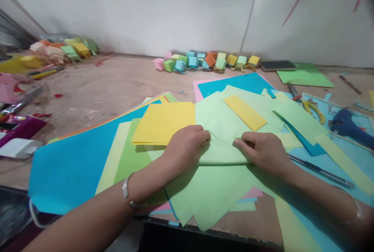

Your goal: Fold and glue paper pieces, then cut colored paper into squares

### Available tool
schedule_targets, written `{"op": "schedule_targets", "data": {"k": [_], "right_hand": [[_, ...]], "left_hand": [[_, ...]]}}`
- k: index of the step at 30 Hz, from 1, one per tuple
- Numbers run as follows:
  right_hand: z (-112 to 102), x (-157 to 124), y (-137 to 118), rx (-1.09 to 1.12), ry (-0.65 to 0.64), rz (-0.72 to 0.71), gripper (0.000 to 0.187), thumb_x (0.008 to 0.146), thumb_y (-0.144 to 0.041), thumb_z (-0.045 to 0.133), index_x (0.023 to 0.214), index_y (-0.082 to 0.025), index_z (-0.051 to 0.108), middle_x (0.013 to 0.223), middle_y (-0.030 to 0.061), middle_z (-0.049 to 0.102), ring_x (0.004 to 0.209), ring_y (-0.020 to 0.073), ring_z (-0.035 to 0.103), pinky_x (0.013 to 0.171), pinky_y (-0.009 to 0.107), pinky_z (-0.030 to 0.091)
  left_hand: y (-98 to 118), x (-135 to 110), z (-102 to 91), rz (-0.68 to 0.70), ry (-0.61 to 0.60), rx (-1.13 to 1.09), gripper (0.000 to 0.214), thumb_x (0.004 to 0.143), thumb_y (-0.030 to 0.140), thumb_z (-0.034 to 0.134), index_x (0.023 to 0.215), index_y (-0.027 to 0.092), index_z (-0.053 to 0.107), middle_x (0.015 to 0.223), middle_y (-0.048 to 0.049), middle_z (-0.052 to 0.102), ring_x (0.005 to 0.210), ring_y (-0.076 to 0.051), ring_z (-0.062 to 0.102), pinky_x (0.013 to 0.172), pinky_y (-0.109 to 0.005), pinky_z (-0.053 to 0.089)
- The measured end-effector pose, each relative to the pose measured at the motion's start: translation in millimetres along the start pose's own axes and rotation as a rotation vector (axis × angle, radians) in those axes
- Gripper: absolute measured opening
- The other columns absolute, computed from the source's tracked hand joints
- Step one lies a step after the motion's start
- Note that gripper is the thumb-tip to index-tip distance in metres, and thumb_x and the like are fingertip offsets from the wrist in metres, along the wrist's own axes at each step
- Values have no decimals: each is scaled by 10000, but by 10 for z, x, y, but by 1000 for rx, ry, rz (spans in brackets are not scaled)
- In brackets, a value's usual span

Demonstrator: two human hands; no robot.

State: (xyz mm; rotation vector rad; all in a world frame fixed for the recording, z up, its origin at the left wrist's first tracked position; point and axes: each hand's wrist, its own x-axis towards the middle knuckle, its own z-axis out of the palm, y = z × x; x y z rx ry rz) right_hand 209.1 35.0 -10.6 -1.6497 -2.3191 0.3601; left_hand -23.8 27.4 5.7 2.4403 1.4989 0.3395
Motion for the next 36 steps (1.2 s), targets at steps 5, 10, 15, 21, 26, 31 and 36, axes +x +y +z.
{"op": "schedule_targets", "data": {"k": [5, 10, 15, 21, 26, 31, 36], "right_hand": [[14, 12, -9, -72, -15, 13, 492, 870, -506, 509, 531, -205, 319, 449, -33, 351, 466, 115, 302, 492, 280, 155], [17, 18, -18, -117, -35, 27, 486, 875, -507, 520, 540, -204, 340, 473, -27, 389, 483, 120, 317, 495, 280, 163], [7, 11, -40, -147, -49, 33, 480, 872, -476, 546, 542, -206, 326, 469, -32, 369, 484, 120, 309, 491, 278, 159], [-9, -17, -41, -172, -59, 12, 445, 872, -428, 562, 569, -212, 319, 485, -31, 391, 485, 119, 301, 476, 276, 153], [-68, -30, -16, -82, -101, 21, 345, 852, -361, 575, 613, -213, 376, 522, -31, 458, 494, 117, 367, 484, 264, 189], [-127, -22, -27, 67, -106, 29, 279, 905, -359, 455, 669, -213, 471, 573, -18, 503, 535, 132, 431, 510, 269, 248], [-154, -21, -38, 115, -106, 23, 265, 904, -337, 413, 692, -211, 511, 603, -4, 536, 562, 143, 466, 531, 276, 283]], "left_hand": [[36, 30, 11, 98, 25, 108, 248, 830, 27, 494, 753, 161, 688, 840, -68, 637, 810, -204, 557, 661, -294, 396], [73, 155, -98, 254, -200, 90, 267, 842, 13, 479, 838, 175, 691, 822, -41, 616, 769, -177, 560, 621, -280, 371], [196, 302, -131, 177, -312, 141, 185, 918, 134, 496, 874, 160, 674, 847, -47, 623, 727, -170, 565, 584, -287, 334], [289, 320, -22, 120, -325, 226, 353, 893, 486, 624, 855, 136, 634, 872, -62, 604, 777, -205, 554, 597, -301, 327], [243, 264, 15, 165, -267, 215, 438, 784, 569, 707, 826, 149, 589, 853, -45, 574, 748, -202, 513, 604, -300, 327], [211, 239, 44, 178, -222, 207, 423, 772, 551, 725, 772, 167, 550, 804, -28, 552, 703, -189, 488, 585, -290, 309], [227, 202, 53, 170, -185, 226, 457, 742, 564, 745, 821, 148, 572, 816, -34, 566, 713, -188, 491, 597, -283, 344]]}}
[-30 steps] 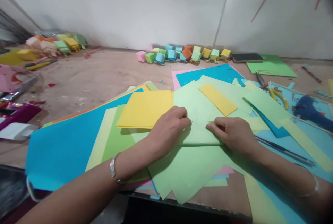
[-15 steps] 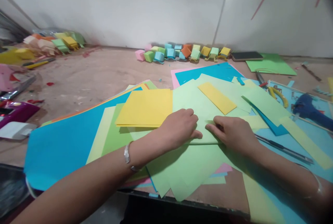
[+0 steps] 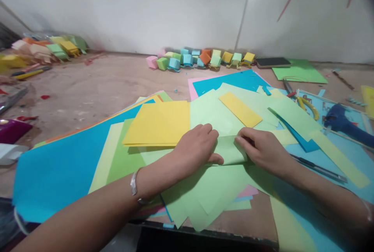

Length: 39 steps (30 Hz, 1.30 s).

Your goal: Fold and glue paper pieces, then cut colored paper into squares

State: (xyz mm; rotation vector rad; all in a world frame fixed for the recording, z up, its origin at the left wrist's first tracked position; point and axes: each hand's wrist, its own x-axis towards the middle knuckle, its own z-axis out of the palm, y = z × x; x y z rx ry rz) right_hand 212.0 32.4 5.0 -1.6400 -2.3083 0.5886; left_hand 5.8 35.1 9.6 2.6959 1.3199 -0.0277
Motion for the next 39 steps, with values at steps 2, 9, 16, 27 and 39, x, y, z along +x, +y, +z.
{"op": "schedule_targets", "data": {"k": [2, 9, 16, 27, 39], "right_hand": [[-8, -14, -7, 25, 16, -10, 249, 890, -331, 431, 691, -210, 519, 594, -7, 540, 551, 139, 466, 526, 270, 292], [-37, -77, -61, 99, 141, -101, 198, 864, -287, 491, 701, -201, 564, 576, -18, 561, 510, 116, 459, 518, 251, 320], [-50, -64, -42, 68, 116, -109, 182, 858, -284, 517, 709, -206, 585, 597, -11, 596, 519, 123, 482, 518, 250, 329], [50, -6, 86, -91, 96, -97, 238, 907, -286, 442, 733, -195, 577, 674, 23, 625, 586, 144, 503, 543, 263, 280], [158, -23, 91, -446, 215, -249, 249, 834, -189, 430, 585, -196, 444, 519, -9, 419, 507, 127, 268, 517, 296, 124]], "left_hand": [[6, -8, 16, -21, 86, -9, 510, 700, 554, 785, 899, 124, 597, 874, -58, 593, 772, -206, 511, 644, -294, 390], [-50, 36, -1, -36, 245, -141, 136, 919, 275, 603, 910, 204, 719, 905, -48, 709, 872, -240, 543, 758, -360, 415], [-62, 34, -8, -81, 174, -314, 161, 883, 188, 575, 824, 196, 725, 802, -33, 719, 755, -187, 616, 635, -293, 402], [-74, 61, 2, -75, 123, -447, 175, 845, 109, 594, 960, 169, 712, 843, -39, 706, 778, -172, 628, 693, -274, 443], [-96, 23, 25, 47, 207, -255, 202, 812, 77, 562, 720, 181, 709, 867, -65, 635, 840, -210, 537, 704, -315, 412]]}}
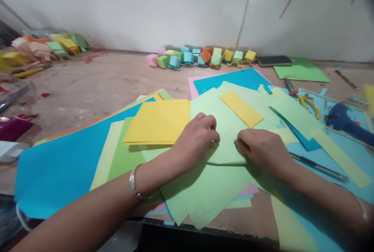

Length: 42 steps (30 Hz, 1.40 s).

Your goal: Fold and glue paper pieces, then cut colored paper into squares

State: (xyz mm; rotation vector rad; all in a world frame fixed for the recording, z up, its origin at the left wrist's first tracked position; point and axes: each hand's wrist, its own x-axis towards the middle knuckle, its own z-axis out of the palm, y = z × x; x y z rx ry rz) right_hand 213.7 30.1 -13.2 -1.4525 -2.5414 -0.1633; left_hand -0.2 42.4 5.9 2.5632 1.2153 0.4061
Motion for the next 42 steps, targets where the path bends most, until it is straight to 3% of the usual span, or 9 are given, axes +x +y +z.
{"op": "schedule_targets", "data": {"k": [5, 9, 13, 18, 25, 28, 33, 37, 42], "right_hand": [[4, 0, 6, 10, 0, 2, 258, 826, -186, 423, 571, -197, 388, 511, -22, 332, 507, 124, 200, 508, 298, 103], [8, -4, 23, 0, -6, -3, 267, 844, -215, 428, 582, -198, 384, 515, -24, 340, 507, 119, 209, 507, 293, 104], [-8, -2, 24, -23, -43, -8, 265, 856, -224, 429, 594, -199, 394, 520, -18, 368, 509, 121, 234, 506, 292, 106], [-26, 2, 8, -30, -76, 0, 264, 860, -229, 425, 599, -203, 403, 523, -13, 387, 507, 125, 255, 509, 295, 114], [11, 8, 48, -4, -80, 9, 266, 864, -236, 437, 601, -200, 415, 528, -8, 402, 497, 120, 259, 506, 301, 107], [-51, -7, 26, -65, 1, -54, 274, 857, -195, 452, 584, -199, 427, 510, -12, 384, 488, 120, 242, 503, 307, 108], [-384, -116, -284, -271, 244, -326, 358, 834, -13, 424, 536, -193, 508, 503, 10, 386, 497, 148, 280, 527, 335, 170], [-446, -271, -570, -200, 246, -452, 231, 868, -70, 500, 903, -103, 726, 524, 14, 458, 492, 169, 364, 519, 350, 165], [-183, -447, -673, -222, 127, -439, 361, 806, -25, 494, 1097, -31, 708, 498, 15, 462, 442, 161, 380, 513, 343, 128]], "left_hand": [[15, 16, 30, -67, -154, -207, 263, 781, 18, 454, 828, 173, 661, 864, -40, 627, 773, -165, 567, 682, -283, 437], [61, 31, 92, -200, -105, -227, 194, 854, 78, 422, 831, 175, 588, 857, -36, 617, 804, -182, 560, 720, -314, 441], [83, 27, 118, -191, -109, -124, 42, 865, 142, 543, 863, 183, 552, 853, -27, 579, 791, -188, 526, 673, -307, 403], [35, 10, -19, -140, -244, -192, 311, 736, 245, 782, 953, 182, 569, 898, -17, 550, 784, -171, 511, 659, -268, 398], [22, 1, -139, -80, -381, -262, 428, 714, 170, 809, 1116, 273, 701, 940, -11, 492, 875, -178, 520, 747, -269, 427], [14, 19, -140, -65, -390, -267, 474, 715, 171, 811, 1160, 288, 701, 930, -10, 479, 880, -182, 517, 758, -273, 434], [21, 57, -161, -63, -434, -219, 664, 704, 211, 837, 1321, 273, 598, 953, -19, 485, 912, -195, 516, 785, -283, 435], [23, 60, -176, -49, -432, -198, 628, 742, 212, 807, 1327, 263, 586, 952, -22, 487, 885, -186, 515, 762, -273, 437], [3, 66, -180, -20, -435, -195, 593, 760, 254, 793, 1316, 278, 586, 937, -18, 478, 839, -176, 502, 719, -258, 420]]}}
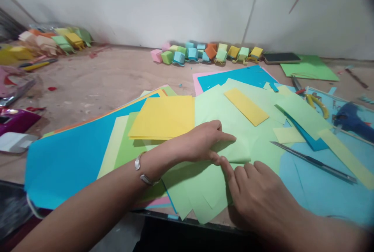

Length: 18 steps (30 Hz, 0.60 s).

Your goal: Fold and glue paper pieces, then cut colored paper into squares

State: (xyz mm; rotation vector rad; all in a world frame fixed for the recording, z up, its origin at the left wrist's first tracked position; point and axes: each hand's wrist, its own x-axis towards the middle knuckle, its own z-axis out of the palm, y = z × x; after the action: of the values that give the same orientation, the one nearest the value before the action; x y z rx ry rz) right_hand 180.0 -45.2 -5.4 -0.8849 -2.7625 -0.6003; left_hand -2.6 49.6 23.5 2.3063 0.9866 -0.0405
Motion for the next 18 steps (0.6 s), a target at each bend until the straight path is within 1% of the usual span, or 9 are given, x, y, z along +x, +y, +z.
{"op": "schedule_targets", "data": {"k": [2, 4, 6, 8, 10, 12, 14, 16, 18], "right_hand": [[45, -67, -20, -52, -31, -17, 417, 747, -9, 510, 1117, -16, 702, 475, 10, 453, 413, 156, 376, 514, 336, 118], [22, -140, -11, -93, -61, -11, 459, 678, -12, 531, 1101, -8, 709, 441, -1, 431, 379, 152, 363, 517, 328, 103], [-57, -213, 12, -122, -139, 19, 416, 633, -30, 558, 1008, -19, 739, 416, -6, 415, 358, 150, 364, 518, 327, 90], [-158, -260, 29, -133, -234, 84, 321, 605, -49, 571, 865, -64, 759, 401, -5, 402, 345, 145, 357, 516, 332, 83], [-234, -259, 30, -131, -245, 131, 254, 607, -61, 559, 770, -105, 748, 411, 3, 404, 354, 144, 360, 511, 338, 95], [-246, -208, 18, -124, -154, 126, 299, 644, -66, 538, 850, -107, 751, 449, 9, 430, 386, 148, 381, 509, 338, 126], [-186, -142, 3, -112, -69, 70, 397, 687, -78, 528, 1027, -79, 734, 486, 10, 449, 419, 156, 395, 511, 334, 148], [-85, -100, -2, -109, -77, 30, 464, 689, -85, 538, 1119, -53, 710, 484, 5, 435, 420, 162, 383, 512, 333, 138], [5, -98, 3, -120, -99, 4, 489, 667, -81, 563, 1130, -27, 709, 463, -1, 410, 404, 164, 369, 517, 330, 116]], "left_hand": [[-1, 4, -8, -16, -27, -9, 638, 740, 252, 812, 1332, 277, 575, 952, -18, 476, 849, -173, 501, 728, -254, 415], [1, 6, -11, -36, -43, -26, 671, 727, 251, 824, 1347, 273, 567, 975, -21, 477, 873, -176, 501, 746, -254, 411], [2, 6, -10, -46, -37, -44, 680, 722, 253, 826, 1350, 272, 565, 988, -23, 477, 892, -180, 500, 761, -257, 410], [2, 6, -7, -52, -30, -54, 680, 718, 249, 824, 1348, 272, 568, 988, -21, 476, 891, -182, 499, 762, -260, 407], [-2, 8, -3, -56, -27, -55, 684, 708, 248, 829, 1342, 270, 575, 985, -21, 478, 882, -182, 499, 751, -260, 406], [-10, 13, 4, -49, -21, -49, 685, 700, 253, 837, 1334, 273, 580, 980, -19, 481, 877, -180, 502, 742, -258, 408], [-22, 18, 19, -28, -8, -39, 666, 707, 260, 832, 1325, 280, 584, 967, -14, 483, 872, -177, 507, 737, -254, 412], [-34, 14, 43, -6, 12, -23, 643, 717, 264, 826, 1314, 285, 588, 956, -11, 488, 869, -175, 509, 735, -250, 412], [-40, -11, 70, -8, 56, 33, 672, 709, 309, 836, 1327, 282, 574, 948, -16, 492, 872, -188, 504, 732, -263, 410]]}}
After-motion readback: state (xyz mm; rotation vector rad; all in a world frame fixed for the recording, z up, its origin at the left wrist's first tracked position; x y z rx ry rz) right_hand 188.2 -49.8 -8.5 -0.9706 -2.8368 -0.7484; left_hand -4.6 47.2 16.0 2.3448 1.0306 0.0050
